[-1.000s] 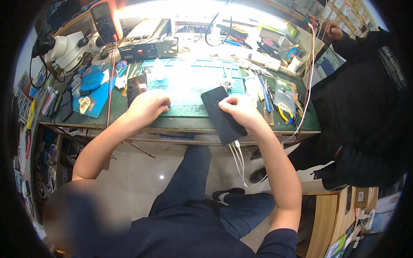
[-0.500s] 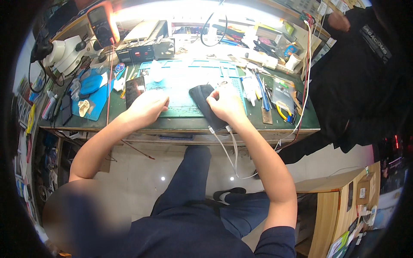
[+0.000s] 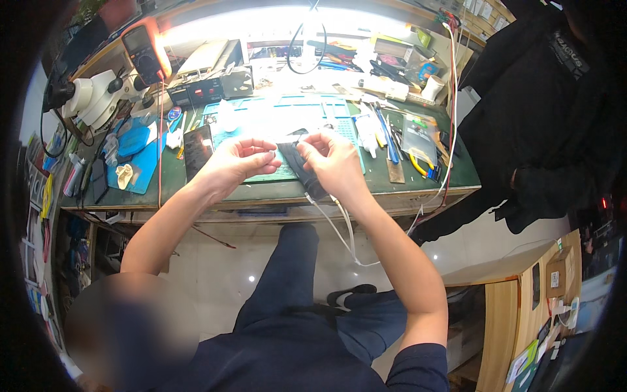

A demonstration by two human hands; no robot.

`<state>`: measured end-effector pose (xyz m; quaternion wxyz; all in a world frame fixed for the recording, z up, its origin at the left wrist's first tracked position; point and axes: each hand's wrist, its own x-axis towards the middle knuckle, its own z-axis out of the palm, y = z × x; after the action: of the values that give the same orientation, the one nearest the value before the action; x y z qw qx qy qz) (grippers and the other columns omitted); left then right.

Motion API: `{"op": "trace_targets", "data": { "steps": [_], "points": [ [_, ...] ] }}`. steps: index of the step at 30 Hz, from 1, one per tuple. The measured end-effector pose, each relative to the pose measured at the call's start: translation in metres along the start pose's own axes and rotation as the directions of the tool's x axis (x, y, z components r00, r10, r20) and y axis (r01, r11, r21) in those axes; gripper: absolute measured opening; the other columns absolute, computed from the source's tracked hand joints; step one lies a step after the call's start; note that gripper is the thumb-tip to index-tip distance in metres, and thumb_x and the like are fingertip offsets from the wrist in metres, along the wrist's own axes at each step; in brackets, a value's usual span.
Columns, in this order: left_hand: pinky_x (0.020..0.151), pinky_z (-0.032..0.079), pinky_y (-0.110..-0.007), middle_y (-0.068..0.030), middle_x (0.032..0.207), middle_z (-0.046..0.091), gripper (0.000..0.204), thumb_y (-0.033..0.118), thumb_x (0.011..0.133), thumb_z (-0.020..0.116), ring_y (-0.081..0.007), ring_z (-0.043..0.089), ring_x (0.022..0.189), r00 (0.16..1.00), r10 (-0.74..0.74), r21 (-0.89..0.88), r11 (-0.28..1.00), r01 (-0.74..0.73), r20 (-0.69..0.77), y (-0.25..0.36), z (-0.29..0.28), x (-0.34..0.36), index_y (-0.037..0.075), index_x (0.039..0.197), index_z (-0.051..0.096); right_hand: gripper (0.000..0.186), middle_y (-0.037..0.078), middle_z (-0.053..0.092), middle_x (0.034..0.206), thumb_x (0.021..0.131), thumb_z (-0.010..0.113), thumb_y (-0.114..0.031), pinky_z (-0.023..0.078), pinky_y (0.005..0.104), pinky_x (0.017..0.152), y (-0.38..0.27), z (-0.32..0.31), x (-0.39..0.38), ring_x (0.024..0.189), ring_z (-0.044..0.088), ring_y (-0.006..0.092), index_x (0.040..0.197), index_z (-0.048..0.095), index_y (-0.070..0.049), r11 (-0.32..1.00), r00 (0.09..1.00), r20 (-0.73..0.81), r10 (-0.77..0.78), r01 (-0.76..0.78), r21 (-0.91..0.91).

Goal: The person applies adhesive to the internal frame of a disassembled smartphone, then places the back cover onto the device and presses it into place. They wipe the exterior with a cloth, connect a charging cable, and test the screen by tapping it. The person then handles a second smartphone, connecting it to a cable and inspecting its screen and back.

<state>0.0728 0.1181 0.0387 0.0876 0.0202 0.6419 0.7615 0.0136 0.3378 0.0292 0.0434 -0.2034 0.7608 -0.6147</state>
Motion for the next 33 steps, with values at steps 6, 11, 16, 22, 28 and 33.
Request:
{"op": "trace_targets", "data": {
  "steps": [6, 11, 16, 22, 28, 33],
  "points": [
    [0.091, 0.058, -0.029, -0.0110, 0.111, 0.066, 0.028, 0.010, 0.094, 0.070, -0.0193, 0.068, 0.103, 0.999, -0.042, -0.137, 0.990, 0.044, 0.015, 0.000, 0.011, -0.013, -0.002, 0.117, 0.061, 0.016, 0.006, 0.073, 0.089, 0.094, 0.069, -0.012, 0.053, 0.0237, 0.066, -0.025, 0.007, -0.027, 0.078, 0.069, 0.0102, 0.106, 0.071, 0.000, 0.998, 0.997, 0.052, 0.054, -0.056, 0.040],
    [0.090, 0.058, -0.030, -0.0106, 0.110, 0.066, 0.029, 0.011, 0.093, 0.072, -0.0178, 0.068, 0.100, 0.999, -0.046, -0.145, 0.989, 0.042, -0.025, -0.003, 0.014, -0.016, -0.001, 0.117, 0.062, 0.021, 0.009, 0.074, 0.095, 0.095, 0.066, -0.007, 0.058, 0.0255, 0.074, -0.023, 0.006, -0.032, 0.083, 0.071, 0.0134, 0.113, 0.070, 0.002, 0.992, 0.995, 0.082, 0.053, -0.062, 0.113],
    [0.086, 0.058, -0.030, -0.0097, 0.106, 0.068, 0.024, 0.011, 0.093, 0.072, -0.0169, 0.068, 0.097, 0.998, -0.048, -0.144, 0.989, 0.042, -0.040, -0.003, 0.019, -0.021, 0.000, 0.113, 0.064, 0.023, 0.012, 0.074, 0.096, 0.095, 0.066, -0.006, 0.059, 0.0261, 0.075, -0.026, 0.005, -0.036, 0.085, 0.072, 0.0145, 0.115, 0.069, 0.004, 0.992, 0.993, 0.100, 0.060, -0.070, 0.108],
    [0.085, 0.058, -0.029, -0.0083, 0.104, 0.068, 0.023, 0.011, 0.092, 0.072, -0.0158, 0.068, 0.096, 0.999, 0.007, -0.080, 0.997, -0.010, -0.037, -0.015, 0.018, -0.018, 0.000, 0.111, 0.064, 0.023, 0.012, 0.074, 0.096, 0.094, 0.066, -0.005, 0.059, 0.0257, 0.075, -0.024, 0.005, -0.040, 0.085, 0.072, 0.0143, 0.115, 0.069, 0.004, 0.990, 0.991, 0.113, 0.067, -0.080, 0.113],
    [0.086, 0.058, -0.029, -0.0085, 0.106, 0.067, 0.028, 0.011, 0.092, 0.073, -0.0151, 0.068, 0.094, 1.000, 0.014, -0.066, 0.998, -0.015, -0.015, -0.019, 0.022, -0.017, 0.000, 0.116, 0.062, 0.021, 0.011, 0.074, 0.095, 0.095, 0.062, -0.003, 0.059, 0.0245, 0.074, -0.024, 0.005, -0.042, 0.084, 0.072, 0.0123, 0.113, 0.070, 0.004, 0.988, 0.988, 0.142, 0.062, -0.081, 0.133],
    [0.085, 0.058, -0.029, -0.0085, 0.105, 0.067, 0.028, 0.011, 0.092, 0.073, -0.0148, 0.068, 0.093, 0.999, 0.019, -0.072, 0.997, -0.022, -0.034, -0.019, 0.025, -0.019, 0.000, 0.116, 0.062, 0.021, 0.010, 0.074, 0.094, 0.096, 0.061, -0.002, 0.060, 0.0250, 0.074, -0.023, 0.005, -0.043, 0.084, 0.072, 0.0126, 0.113, 0.070, 0.004, 0.986, 0.986, 0.152, 0.070, -0.092, 0.141]
  ]
}}
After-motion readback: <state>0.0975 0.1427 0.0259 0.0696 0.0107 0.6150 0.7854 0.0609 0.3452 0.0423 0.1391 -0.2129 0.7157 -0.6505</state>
